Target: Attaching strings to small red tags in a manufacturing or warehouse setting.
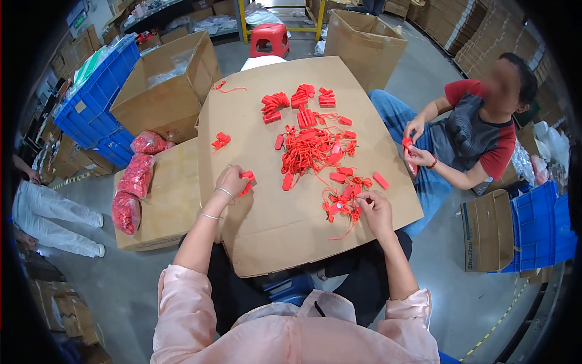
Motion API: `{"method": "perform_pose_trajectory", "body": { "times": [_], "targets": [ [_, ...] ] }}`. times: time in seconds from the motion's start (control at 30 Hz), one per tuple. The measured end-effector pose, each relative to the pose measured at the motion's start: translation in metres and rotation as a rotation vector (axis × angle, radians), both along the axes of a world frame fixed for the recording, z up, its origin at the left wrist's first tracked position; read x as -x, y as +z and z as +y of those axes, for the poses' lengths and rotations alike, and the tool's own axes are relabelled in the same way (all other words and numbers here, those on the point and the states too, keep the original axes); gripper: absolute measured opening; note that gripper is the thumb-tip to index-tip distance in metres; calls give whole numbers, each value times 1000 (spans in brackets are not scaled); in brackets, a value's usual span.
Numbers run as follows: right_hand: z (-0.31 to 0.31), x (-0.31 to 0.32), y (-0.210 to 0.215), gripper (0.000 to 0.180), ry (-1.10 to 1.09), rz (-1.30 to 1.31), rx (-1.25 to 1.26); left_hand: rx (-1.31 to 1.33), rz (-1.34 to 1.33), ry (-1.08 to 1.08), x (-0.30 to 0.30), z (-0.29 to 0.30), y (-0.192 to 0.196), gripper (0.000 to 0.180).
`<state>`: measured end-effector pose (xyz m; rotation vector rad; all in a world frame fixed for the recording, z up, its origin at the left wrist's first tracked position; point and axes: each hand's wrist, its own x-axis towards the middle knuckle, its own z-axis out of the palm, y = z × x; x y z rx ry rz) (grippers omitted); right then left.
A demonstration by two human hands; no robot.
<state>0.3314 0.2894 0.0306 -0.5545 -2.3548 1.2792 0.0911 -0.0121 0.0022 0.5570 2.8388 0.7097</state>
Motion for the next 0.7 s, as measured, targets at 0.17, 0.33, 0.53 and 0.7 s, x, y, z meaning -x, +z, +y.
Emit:
{"method": "perform_pose_trajectory", "body": {
  "times": [0.17, 0.33, 0.53, 0.7],
  "targets": [
    [-2, 9, -12, 10, 74, -150, -844, -35, 8, 8, -15, -4, 12, 16],
    [11, 16, -25, 11, 105, -185, -706, -51, 41, 15, -24, -9, 20, 16],
    [14, 26, 28, 9, 290, -148, 224, -542, 192, 20, -48, -2, 24, 12],
    [-6, 35, 65, 6, 403, -62, 509, -764, -165, -124, -101, 33, 33, 11]
  ]
}}
